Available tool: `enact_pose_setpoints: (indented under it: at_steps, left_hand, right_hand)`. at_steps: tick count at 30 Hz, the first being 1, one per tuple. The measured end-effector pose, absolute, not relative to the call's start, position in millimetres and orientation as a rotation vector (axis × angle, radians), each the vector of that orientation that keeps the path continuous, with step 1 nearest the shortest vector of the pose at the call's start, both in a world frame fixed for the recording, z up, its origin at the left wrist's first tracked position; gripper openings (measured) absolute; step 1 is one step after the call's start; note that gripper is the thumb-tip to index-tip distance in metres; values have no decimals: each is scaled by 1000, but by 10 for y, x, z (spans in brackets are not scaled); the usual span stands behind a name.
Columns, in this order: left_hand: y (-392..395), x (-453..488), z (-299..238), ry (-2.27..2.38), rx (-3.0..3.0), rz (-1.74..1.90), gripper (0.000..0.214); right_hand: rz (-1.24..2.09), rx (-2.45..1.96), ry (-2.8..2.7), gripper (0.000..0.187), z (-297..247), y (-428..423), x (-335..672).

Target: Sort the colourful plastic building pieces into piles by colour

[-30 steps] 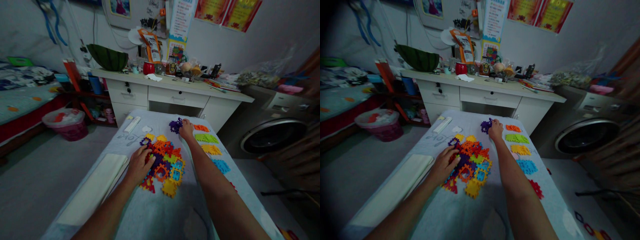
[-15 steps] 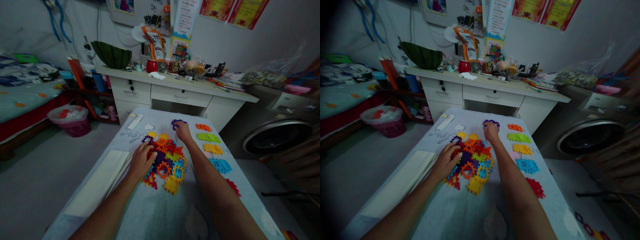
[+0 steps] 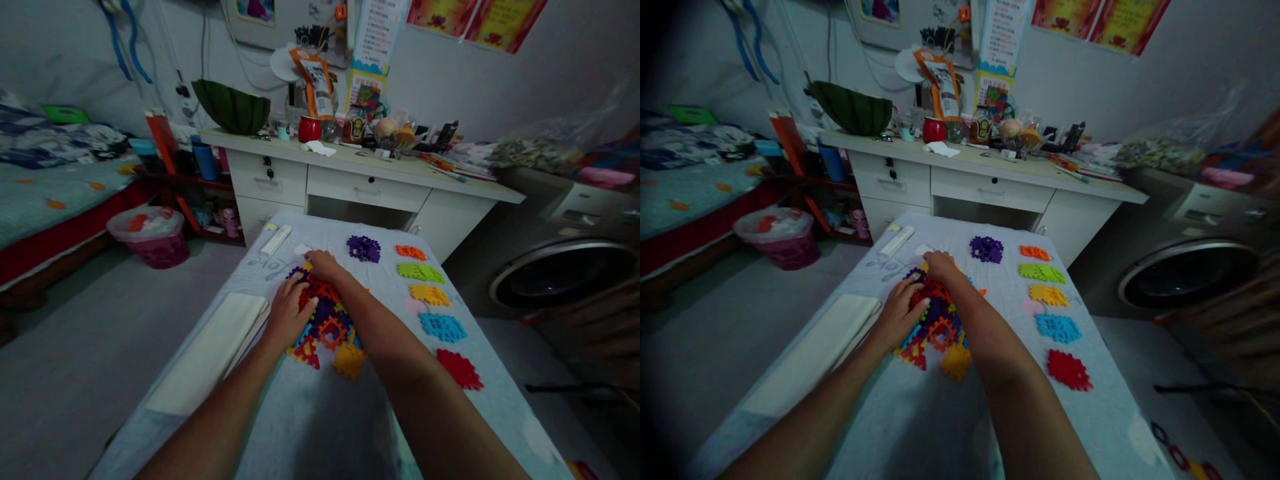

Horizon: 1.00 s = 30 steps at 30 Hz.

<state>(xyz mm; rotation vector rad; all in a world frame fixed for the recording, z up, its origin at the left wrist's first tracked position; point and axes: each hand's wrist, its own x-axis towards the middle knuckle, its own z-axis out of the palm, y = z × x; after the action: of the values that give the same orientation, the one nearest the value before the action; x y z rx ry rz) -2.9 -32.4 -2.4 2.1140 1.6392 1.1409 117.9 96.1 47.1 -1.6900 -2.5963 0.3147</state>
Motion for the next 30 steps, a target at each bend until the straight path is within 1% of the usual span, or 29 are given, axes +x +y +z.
enact_pose_setpoints:
  at_steps: [2, 5, 7, 9, 12, 15, 17, 19, 22, 27, 30]
  left_hand:
    - [-317, -30, -25, 1634, 2135, 1130, 37]
    - [-324, -29, 0, 1620, 2145, 1120, 37]
    - [-337, -29, 28, 1611, 2140, 1119, 36]
    - [-352, -30, 57, 1604, 2132, 1116, 35]
    - [-374, -32, 99, 1567, 2117, 1105, 36]
    - [-395, -27, 137, 1506, 2104, 1108, 36]
    - [-405, -20, 155, 1482, 2098, 1121, 35]
    - [-408, -14, 163, 1479, 2095, 1128, 36]
    - [-401, -12, 157, 1479, 2098, 1119, 37]
    - [-390, -30, 127, 1465, 2117, 1124, 38]
    - [-387, -41, 111, 1467, 2126, 1126, 38]
  right_hand:
    - [354, -1661, -2523, 47, 516, 932, 1204]
    - [409, -1551, -2374, 35, 647, 872, 1335]
    - [382, -1515, -2259, 27, 748, 825, 1506]
    - [307, -1553, -2145, 24, 824, 764, 1735]
    - [172, -1675, -2044, 24, 838, 625, 2111]
    - [9, -1849, -1973, 26, 739, 429, 2418]
    - [-33, -1933, -1980, 28, 650, 291, 2563]
    - [40, -1951, -2079, 31, 580, 175, 2675]
    - [222, -1931, -2240, 39, 535, 78, 2804]
    - [194, -1928, -2285, 47, 501, 126, 2889]
    - [251, -1933, -2327, 46, 447, 191, 2856]
